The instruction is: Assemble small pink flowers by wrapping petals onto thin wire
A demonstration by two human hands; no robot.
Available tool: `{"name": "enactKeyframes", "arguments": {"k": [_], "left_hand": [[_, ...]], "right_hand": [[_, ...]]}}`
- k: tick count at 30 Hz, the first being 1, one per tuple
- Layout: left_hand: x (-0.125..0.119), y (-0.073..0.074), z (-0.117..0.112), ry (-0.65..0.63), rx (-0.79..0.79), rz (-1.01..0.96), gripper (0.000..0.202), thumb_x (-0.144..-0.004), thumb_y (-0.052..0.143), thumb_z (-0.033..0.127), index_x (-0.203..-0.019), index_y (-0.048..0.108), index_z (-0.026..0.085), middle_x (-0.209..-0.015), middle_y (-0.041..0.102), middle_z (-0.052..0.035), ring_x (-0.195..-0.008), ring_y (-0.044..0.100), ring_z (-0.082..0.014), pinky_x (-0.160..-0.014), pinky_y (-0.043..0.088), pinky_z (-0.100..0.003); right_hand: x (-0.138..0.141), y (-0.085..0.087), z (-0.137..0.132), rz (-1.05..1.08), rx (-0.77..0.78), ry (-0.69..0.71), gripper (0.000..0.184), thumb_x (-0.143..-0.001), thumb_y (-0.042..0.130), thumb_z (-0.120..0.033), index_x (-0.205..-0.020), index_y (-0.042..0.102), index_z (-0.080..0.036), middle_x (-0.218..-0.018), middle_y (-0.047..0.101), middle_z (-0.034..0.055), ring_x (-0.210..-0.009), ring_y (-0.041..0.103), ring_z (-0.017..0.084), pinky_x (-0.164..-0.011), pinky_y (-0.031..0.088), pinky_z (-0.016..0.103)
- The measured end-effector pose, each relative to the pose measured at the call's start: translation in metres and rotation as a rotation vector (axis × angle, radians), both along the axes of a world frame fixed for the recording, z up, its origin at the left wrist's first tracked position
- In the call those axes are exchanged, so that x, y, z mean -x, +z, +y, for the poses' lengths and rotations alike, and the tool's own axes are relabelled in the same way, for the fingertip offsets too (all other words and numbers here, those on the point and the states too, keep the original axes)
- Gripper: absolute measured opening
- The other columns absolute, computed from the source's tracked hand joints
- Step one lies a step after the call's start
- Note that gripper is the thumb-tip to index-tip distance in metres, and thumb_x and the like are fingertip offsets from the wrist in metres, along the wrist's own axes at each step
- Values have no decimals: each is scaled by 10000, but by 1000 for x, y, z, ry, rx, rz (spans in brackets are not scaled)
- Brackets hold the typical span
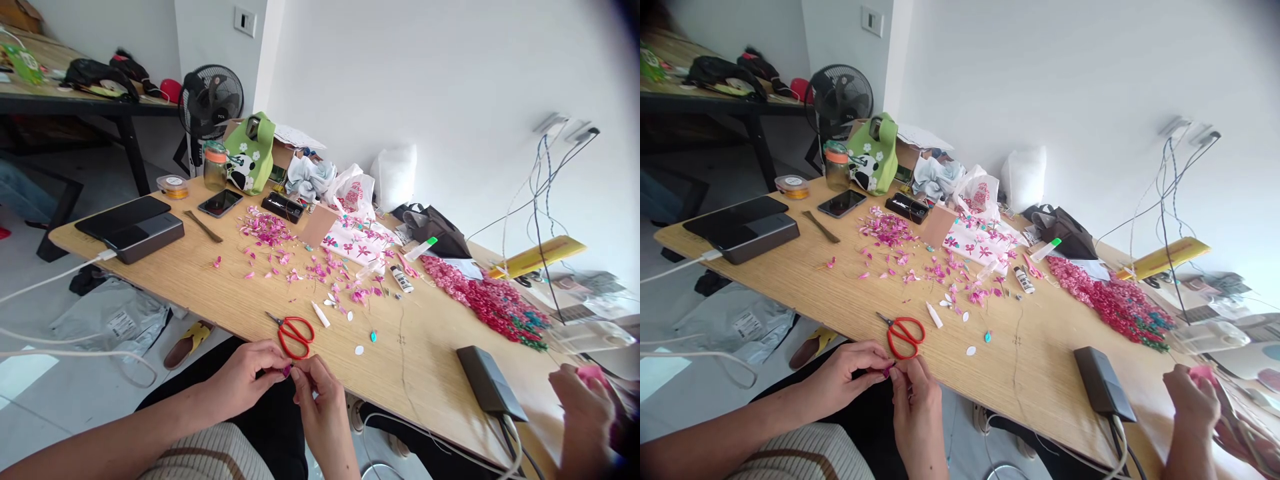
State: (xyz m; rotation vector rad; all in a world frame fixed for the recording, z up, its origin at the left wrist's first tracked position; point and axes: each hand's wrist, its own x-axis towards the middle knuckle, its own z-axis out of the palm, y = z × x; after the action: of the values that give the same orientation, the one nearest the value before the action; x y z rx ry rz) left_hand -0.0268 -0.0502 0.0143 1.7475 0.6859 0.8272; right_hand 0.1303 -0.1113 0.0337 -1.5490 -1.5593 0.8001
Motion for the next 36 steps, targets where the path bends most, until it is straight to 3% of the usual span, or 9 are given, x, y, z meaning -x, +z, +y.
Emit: {"name": "enactKeyframes", "arguments": {"k": [4,13,23,28,36], "left_hand": [[0,0,0,-28,93,13,141,-821,607,187,-908,717,181,-878,668,-52,-785,618,-155,-736,483,-253],[3,7,1,-122,649,-222,217,-732,708,211,-925,653,127,-767,651,-24,-689,589,-131,-669,486,-275],[2,4,12,54,922,-487,226,-677,788,238,-844,698,116,-784,670,-49,-668,591,-117,-615,459,-232],[1,5,12,136,906,-486,232,-666,790,246,-836,696,119,-733,662,-30,-671,586,-116,-626,460,-227],[-3,0,5,176,475,-189,217,-738,688,276,-895,648,132,-789,660,-40,-698,591,-155,-659,497,-286]], "right_hand": [[-5,-4,2,86,60,-49,277,-918,478,-368,-731,556,-179,-653,500,-11,-548,471,101,-508,372,202],[-5,-22,5,284,187,-114,356,-868,527,-491,-729,544,-164,-566,478,-37,-494,427,92,-478,348,203],[-2,-19,-3,289,230,-57,353,-869,516,-494,-730,512,-169,-570,447,-42,-492,434,87,-470,343,191],[8,-11,-10,181,275,27,284,-891,487,-402,-724,505,-173,-595,456,-31,-517,438,93,-483,334,192],[11,0,-11,-8,110,55,245,-912,464,-305,-709,520,-180,-668,524,2,-603,479,114,-546,354,199]]}}
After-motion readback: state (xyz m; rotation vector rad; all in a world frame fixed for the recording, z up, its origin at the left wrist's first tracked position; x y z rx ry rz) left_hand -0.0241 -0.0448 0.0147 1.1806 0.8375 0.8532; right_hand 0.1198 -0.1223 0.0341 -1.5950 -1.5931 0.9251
